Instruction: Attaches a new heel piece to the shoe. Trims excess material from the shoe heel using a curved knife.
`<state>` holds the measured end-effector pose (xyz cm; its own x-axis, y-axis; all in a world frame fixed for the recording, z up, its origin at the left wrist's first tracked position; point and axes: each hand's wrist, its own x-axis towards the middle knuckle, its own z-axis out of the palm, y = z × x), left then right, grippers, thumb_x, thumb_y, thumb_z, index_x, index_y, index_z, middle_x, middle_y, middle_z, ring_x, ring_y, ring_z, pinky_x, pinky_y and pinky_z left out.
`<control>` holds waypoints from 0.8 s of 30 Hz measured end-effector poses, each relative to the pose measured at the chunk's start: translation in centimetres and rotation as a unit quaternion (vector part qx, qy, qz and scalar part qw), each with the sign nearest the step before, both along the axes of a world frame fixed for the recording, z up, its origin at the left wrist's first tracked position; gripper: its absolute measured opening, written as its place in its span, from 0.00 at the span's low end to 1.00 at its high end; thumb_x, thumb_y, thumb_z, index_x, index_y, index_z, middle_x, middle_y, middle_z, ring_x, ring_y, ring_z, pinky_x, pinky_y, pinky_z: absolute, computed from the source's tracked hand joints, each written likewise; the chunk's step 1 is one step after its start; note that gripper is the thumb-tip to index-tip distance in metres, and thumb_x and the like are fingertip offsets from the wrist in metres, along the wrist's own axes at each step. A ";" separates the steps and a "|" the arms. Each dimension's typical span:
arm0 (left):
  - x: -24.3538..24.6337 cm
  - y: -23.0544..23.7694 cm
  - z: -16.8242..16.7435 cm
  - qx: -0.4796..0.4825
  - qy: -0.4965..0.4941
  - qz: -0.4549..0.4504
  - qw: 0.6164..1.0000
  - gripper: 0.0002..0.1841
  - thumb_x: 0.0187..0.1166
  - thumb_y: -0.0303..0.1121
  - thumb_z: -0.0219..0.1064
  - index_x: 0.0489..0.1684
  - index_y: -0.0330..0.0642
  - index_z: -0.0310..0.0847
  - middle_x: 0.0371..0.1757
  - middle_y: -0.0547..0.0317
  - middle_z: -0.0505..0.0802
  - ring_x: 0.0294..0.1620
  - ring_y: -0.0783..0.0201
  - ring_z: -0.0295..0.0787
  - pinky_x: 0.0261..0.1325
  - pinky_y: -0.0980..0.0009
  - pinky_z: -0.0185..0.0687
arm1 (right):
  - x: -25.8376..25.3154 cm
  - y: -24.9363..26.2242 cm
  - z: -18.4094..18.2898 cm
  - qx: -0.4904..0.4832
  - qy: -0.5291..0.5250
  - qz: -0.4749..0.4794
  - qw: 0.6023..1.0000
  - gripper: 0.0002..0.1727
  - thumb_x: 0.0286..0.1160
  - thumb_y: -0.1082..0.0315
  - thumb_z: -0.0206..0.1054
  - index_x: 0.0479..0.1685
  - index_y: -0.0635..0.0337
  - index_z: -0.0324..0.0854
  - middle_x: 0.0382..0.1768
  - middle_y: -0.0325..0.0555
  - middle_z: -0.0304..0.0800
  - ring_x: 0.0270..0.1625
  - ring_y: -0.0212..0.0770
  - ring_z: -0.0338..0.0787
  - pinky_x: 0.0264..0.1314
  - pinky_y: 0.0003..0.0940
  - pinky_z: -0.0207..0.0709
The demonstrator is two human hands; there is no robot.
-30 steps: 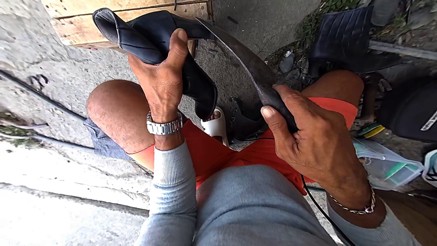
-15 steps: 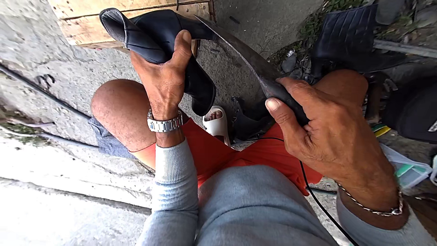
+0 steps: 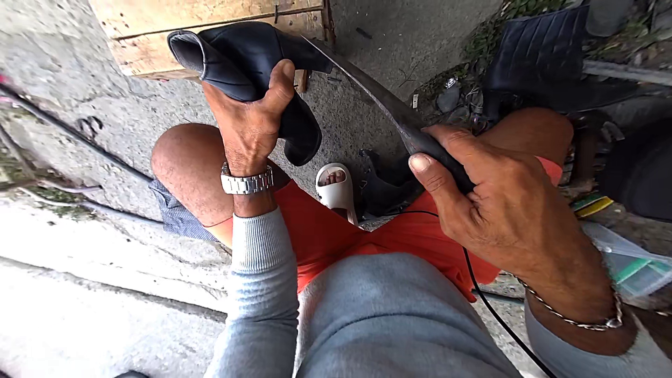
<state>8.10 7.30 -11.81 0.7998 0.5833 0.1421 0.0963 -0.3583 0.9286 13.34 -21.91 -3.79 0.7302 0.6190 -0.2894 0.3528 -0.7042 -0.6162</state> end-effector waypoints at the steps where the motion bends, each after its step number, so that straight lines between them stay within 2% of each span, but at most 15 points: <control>1: 0.0 0.0 0.0 0.000 0.000 0.002 1.000 0.32 0.65 0.38 0.83 0.62 0.31 0.70 0.49 0.59 0.92 0.54 0.70 0.93 0.65 0.69 0.90 | 0.0 0.0 0.0 0.000 0.000 0.000 1.000 0.27 0.88 0.47 0.52 0.70 0.54 0.84 0.34 0.42 0.89 0.29 0.38 0.85 0.25 0.41 0.73; 22: -0.1 0.3 -0.3 0.013 -0.018 -0.022 1.000 0.33 0.65 0.37 0.83 0.63 0.31 0.69 0.51 0.61 0.92 0.56 0.71 0.92 0.66 0.70 0.88 | 0.7 1.2 0.1 -0.005 0.000 0.008 1.000 0.26 0.88 0.47 0.52 0.67 0.54 0.84 0.31 0.41 0.87 0.28 0.39 0.85 0.23 0.40 0.71; 24: -0.1 0.4 -0.4 0.014 -0.019 -0.023 0.999 0.33 0.65 0.38 0.83 0.63 0.30 0.69 0.52 0.60 0.92 0.56 0.71 0.92 0.66 0.69 0.88 | 0.9 1.1 0.0 0.004 0.009 0.006 1.000 0.25 0.88 0.46 0.52 0.66 0.52 0.84 0.29 0.39 0.85 0.27 0.36 0.83 0.23 0.39 0.71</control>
<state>7.99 7.71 -12.21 0.8198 0.5409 0.1883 0.0446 -0.3881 0.9206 14.27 -20.79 -3.80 0.7172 0.6304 -0.2970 0.3506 -0.6948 -0.6280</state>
